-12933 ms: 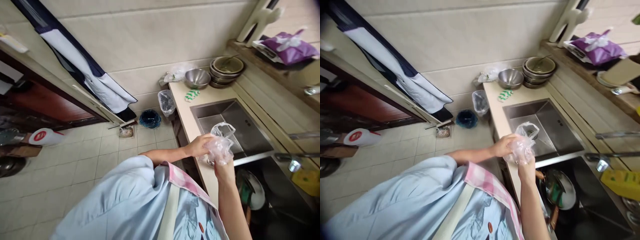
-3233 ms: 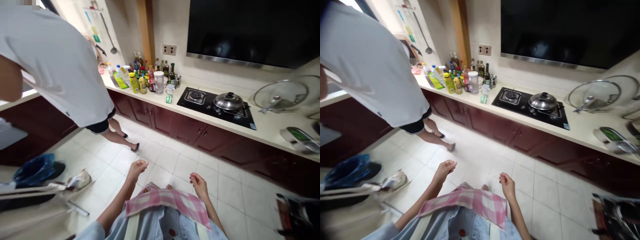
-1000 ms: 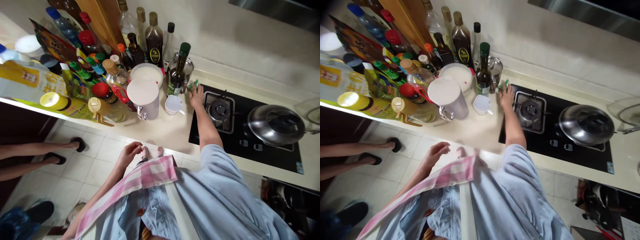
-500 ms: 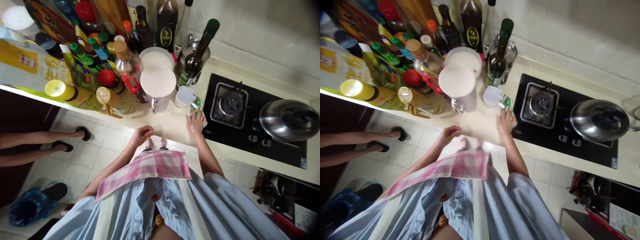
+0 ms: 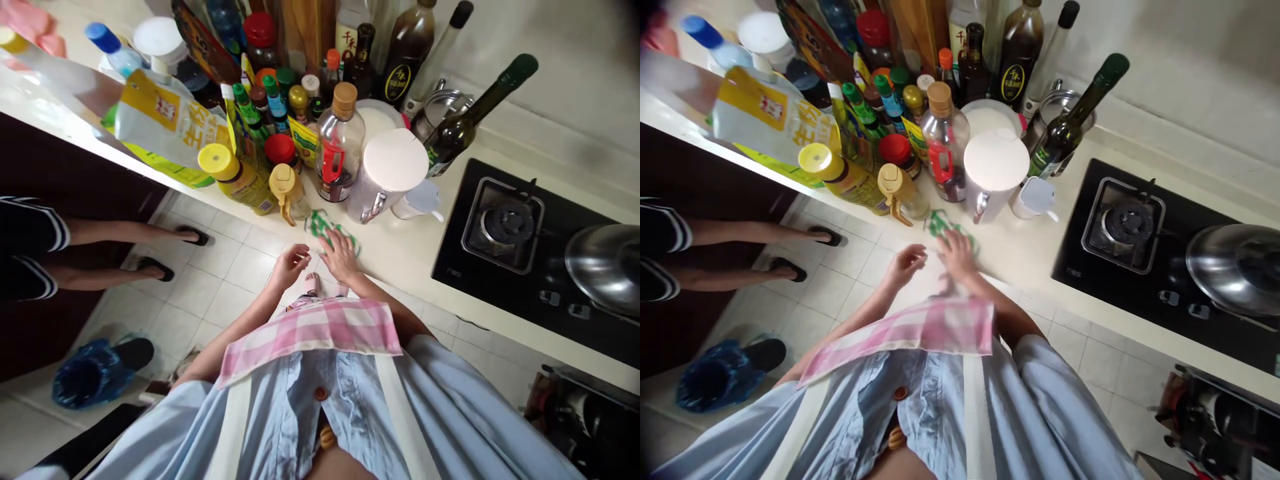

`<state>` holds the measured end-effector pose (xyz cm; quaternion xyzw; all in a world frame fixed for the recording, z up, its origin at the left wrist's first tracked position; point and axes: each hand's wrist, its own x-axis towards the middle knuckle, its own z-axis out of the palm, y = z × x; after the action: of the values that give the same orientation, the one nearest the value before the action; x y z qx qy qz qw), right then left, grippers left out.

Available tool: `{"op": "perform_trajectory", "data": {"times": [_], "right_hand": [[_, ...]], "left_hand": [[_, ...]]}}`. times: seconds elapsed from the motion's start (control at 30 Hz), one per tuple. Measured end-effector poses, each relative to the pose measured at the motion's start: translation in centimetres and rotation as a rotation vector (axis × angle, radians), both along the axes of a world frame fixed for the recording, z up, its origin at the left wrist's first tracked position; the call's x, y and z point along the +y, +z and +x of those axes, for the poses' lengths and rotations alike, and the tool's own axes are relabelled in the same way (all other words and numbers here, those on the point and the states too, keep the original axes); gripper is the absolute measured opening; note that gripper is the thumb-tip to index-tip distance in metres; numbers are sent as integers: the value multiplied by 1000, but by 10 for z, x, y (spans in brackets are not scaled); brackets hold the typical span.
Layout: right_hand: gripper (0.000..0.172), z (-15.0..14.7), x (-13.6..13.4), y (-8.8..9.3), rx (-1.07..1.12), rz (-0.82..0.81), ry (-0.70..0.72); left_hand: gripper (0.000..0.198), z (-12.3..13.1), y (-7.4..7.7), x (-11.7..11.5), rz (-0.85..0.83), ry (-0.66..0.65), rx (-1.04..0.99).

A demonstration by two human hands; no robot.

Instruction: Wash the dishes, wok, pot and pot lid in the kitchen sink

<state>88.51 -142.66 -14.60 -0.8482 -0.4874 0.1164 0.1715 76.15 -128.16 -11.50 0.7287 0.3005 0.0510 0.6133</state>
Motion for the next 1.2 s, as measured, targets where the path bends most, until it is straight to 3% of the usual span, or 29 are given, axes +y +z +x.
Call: {"op": "perform_trajectory", "data": {"times": [0.07,0.13,0.2,0.27,0.4,0.53,0.6,0.67,0.8,1.0,1.1,1.2], "right_hand": [[46,0,21,4,26,8,38],[41,-3,21,5,25,20,93],[38,-7,0,3,7,32,134],[35,-8,-36,1,-10,15,82],[31,3,-125,5,17,-45,-287],[39,16,-212,15,-116,145,-748],[42,19,-244,16,-200,139,-857],[46,22,-262,10,-189,25,-833],[49,34,-264,-10,-140,-154,-769],[41,62,-239,-19,-261,-174,-777],[39,112,-218,-15,-252,-191,-725],[38,193,-192,-3,-246,-193,-686]], "left_hand": [[44,5,-5,11,249,-24,-23],[44,13,-8,17,518,-133,-19],[39,21,-9,14,721,-309,12],[37,29,-6,3,834,-491,55],[35,41,4,-28,895,-739,37],[27,60,7,-41,825,-778,-57],[26,72,6,-46,792,-799,-99],[25,84,4,-54,759,-839,-145],[23,101,0,-77,690,-887,-245],[21,109,-10,-91,585,-829,-285],[22,110,-10,-93,554,-793,-265],[24,106,-3,-97,534,-739,-247]]}}
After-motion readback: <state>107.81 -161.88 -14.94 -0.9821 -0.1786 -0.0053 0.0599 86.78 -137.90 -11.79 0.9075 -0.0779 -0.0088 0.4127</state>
